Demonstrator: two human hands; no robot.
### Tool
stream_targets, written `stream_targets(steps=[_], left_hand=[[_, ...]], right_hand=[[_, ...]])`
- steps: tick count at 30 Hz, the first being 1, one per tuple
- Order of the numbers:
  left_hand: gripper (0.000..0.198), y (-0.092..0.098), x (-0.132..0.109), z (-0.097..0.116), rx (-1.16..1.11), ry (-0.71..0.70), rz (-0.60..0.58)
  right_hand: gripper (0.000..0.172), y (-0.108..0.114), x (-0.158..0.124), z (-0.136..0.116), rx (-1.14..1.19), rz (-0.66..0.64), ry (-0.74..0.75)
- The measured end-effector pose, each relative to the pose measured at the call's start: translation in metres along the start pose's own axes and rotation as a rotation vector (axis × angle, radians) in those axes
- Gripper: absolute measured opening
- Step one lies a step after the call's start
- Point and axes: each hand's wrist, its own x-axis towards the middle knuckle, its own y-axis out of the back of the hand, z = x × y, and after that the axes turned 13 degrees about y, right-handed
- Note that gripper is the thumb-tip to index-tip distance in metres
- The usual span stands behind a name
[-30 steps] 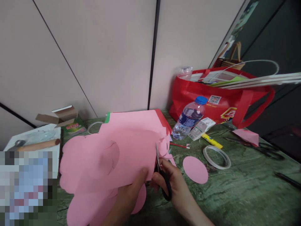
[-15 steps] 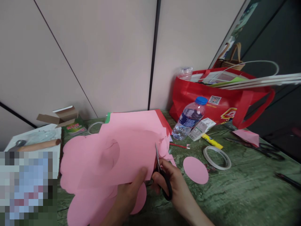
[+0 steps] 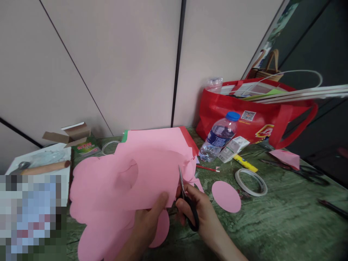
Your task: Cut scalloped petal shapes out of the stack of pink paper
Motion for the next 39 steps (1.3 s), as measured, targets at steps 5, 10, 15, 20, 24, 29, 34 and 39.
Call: stream_targets(steps=[5,10,15,20,24,29,34,39], left_hand=[[0.045,0.001,0.000,-0.002,-0.047,0.005,-0.028],[0.044,0.001,0.001,-0.002,-0.091,-0.008,-0.034],[0.045,0.001,0.002,0.001,-0.079,-0.053,-0.064],[0.043,-0.001,-0.001,0.003,0.004,-0.085,0.005],[0.037,-0.001,-0.002,0.008,0.133,-0.106,0.058],[0.027,-0.002,-0.004,0.013,0.205,-0.140,0.053],[0.035,-0.006,-0.010,0.017,0.173,-0.149,-0.015],[0.040,-0.007,-0.013,0.018,0.183,-0.109,-0.015]], right_hand=[[0.034,0.000,0.000,0.000,-0.003,0.008,-0.015],[0.035,0.001,0.000,0.001,0.004,0.002,-0.002],[0.034,0.000,0.000,0.002,0.011,0.000,0.008],[0.034,0.000,0.001,0.004,0.010,0.007,-0.011],[0.035,-0.002,0.001,0.003,0.001,0.005,-0.010],[0.033,-0.002,0.001,0.003,-0.006,0.008,0.013],[0.028,-0.001,-0.001,0.004,-0.046,-0.017,0.039],[0.030,-0.001,-0.001,0.005,-0.074,-0.009,0.033]])
